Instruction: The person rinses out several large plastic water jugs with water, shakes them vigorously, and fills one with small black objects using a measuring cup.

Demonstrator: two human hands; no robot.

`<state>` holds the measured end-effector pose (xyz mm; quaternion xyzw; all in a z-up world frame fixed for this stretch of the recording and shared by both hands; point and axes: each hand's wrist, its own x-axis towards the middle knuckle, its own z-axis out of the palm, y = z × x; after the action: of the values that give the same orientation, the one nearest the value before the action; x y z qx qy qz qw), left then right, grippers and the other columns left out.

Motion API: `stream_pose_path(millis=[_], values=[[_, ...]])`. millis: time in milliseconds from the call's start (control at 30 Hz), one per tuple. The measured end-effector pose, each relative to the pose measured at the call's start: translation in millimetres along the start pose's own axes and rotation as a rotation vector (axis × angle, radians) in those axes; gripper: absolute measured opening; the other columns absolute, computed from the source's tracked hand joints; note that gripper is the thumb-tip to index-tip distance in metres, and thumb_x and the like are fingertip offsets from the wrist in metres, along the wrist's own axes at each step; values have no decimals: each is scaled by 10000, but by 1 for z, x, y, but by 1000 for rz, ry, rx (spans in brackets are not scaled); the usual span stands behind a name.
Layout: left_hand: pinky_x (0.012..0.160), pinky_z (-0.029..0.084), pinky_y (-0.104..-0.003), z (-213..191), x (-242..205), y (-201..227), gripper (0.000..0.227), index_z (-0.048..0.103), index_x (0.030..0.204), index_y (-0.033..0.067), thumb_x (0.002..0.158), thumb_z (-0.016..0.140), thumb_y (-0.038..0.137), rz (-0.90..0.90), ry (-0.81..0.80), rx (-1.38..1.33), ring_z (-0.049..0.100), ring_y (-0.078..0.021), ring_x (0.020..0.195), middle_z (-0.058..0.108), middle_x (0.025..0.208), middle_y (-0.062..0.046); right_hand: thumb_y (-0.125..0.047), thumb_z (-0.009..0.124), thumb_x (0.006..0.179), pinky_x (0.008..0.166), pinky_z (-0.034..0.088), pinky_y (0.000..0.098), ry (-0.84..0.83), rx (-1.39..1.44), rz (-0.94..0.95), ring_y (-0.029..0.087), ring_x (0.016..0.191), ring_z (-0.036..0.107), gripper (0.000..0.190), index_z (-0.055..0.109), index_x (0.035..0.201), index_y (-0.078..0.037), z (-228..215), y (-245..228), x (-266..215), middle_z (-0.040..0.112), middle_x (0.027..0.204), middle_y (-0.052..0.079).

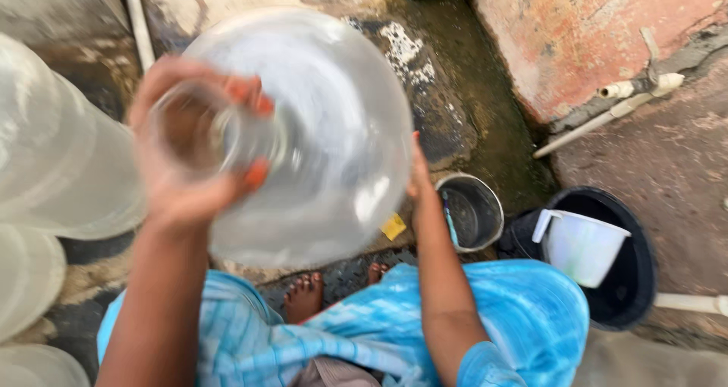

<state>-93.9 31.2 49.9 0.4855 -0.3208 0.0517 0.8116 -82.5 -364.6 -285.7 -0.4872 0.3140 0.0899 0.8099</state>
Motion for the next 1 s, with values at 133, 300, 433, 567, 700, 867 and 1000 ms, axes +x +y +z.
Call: stream_pose_path(millis=[133,300,433,567,700,867,1000], values=[[1137,512,-415,-22,16,75,554,566,1200,112,684,767,82,128,-141,95,705,-248,983,672,1002,-75,-810,377,887,1045,465,608,-211,279,-218,385,1314,514,986,327,1529,-63,40,-76,-49,486,1431,211],[959,579,-424,-64,25,-4,359,582,1201,29,881,744,8,57,266,10,673,-231,994,667,1060,-105,-794,402,860,1029,445,636,25,97,20,440,1393,438,1025,252,1571,-70,88,16,-64,371,1541,268],[910,583,-452,-55,20,-55,405,628,1198,62,814,716,-29,-32,326,-19,677,-236,1011,688,1081,-88,-776,472,853,1060,454,607,7,65,-4,446,1418,415,1037,232,1580,-76,75,32,-42,334,1565,286],[1010,523,-450,-58,-9,9,573,568,1376,136,862,785,9,211,57,-100,642,-236,1103,651,1180,-52,-770,558,849,1091,484,581,53,146,-354,452,1408,464,1070,251,1571,-43,32,-22,-30,362,1574,317],[1030,504,-462,-51,-9,23,595,538,1426,133,885,751,4,267,60,-174,626,-256,1140,642,1232,-69,-800,525,807,1102,433,635,47,177,-449,440,1422,399,1103,166,1592,-113,37,-29,-42,312,1578,258],[958,558,-422,-34,16,-35,385,604,1188,24,835,732,-60,105,314,23,662,-260,990,679,1035,-103,-774,469,825,1113,349,718,239,69,-94,437,1402,389,1034,158,1603,-169,46,6,-63,299,1560,231],[939,552,-418,-27,20,-34,400,593,1141,32,777,749,-25,14,340,-42,671,-273,1012,680,1036,-119,-719,484,822,1123,435,662,-36,176,-106,440,1329,538,956,381,1528,-83,35,22,-76,481,1488,274]])
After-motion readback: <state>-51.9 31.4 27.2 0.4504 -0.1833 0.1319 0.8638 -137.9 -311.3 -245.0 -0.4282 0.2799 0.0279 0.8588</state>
